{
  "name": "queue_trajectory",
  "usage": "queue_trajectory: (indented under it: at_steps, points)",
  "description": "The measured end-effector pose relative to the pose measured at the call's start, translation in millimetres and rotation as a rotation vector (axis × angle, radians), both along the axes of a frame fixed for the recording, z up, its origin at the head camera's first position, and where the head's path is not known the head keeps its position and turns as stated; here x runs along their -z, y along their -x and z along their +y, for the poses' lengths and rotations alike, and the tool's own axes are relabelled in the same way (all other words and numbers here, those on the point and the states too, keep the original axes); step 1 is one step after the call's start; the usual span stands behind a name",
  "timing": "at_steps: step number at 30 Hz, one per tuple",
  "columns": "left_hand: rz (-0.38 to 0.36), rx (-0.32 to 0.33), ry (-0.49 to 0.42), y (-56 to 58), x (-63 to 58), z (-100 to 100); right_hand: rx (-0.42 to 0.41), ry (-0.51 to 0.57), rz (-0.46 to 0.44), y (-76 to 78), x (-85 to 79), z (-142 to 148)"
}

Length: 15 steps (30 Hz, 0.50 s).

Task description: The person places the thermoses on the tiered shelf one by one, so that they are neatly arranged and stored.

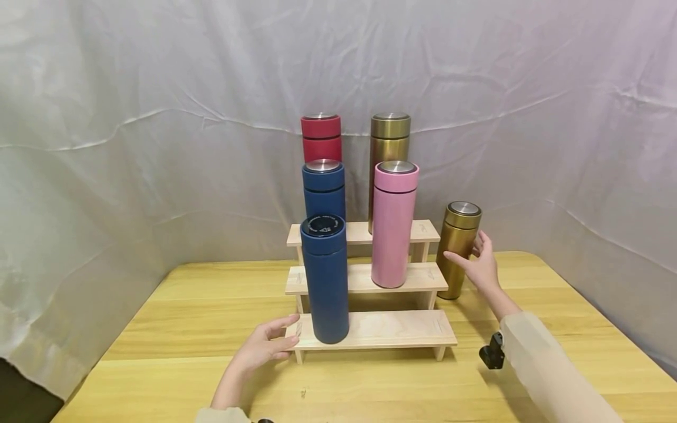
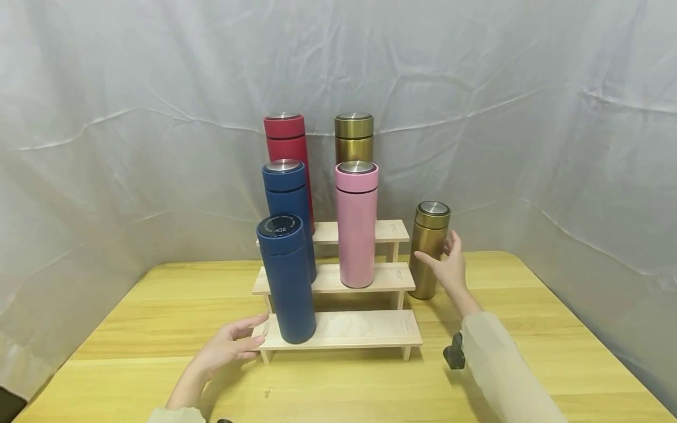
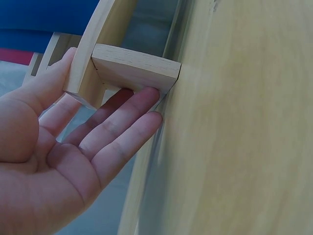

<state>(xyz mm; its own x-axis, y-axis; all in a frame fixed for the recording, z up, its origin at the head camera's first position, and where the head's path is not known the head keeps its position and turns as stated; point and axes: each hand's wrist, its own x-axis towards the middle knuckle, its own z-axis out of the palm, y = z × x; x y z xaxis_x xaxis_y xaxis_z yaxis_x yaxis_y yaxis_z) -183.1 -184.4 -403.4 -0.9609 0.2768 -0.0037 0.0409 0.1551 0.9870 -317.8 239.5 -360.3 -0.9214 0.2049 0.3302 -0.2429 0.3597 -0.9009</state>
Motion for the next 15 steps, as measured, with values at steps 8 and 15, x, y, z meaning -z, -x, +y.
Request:
queue_trajectory:
  at_steps: [8, 15]
  points:
    - [-0.001, 0.0, -0.003, -0.2, -0.6, 0.2, -0.014, -0.054, 0.008, 2.4, 2.6, 0.4]
    - [0.002, 0.003, 0.001, -1.3, -0.3, -0.1, -0.024, -0.056, 0.017, 0.9, 3.2, 2.5]
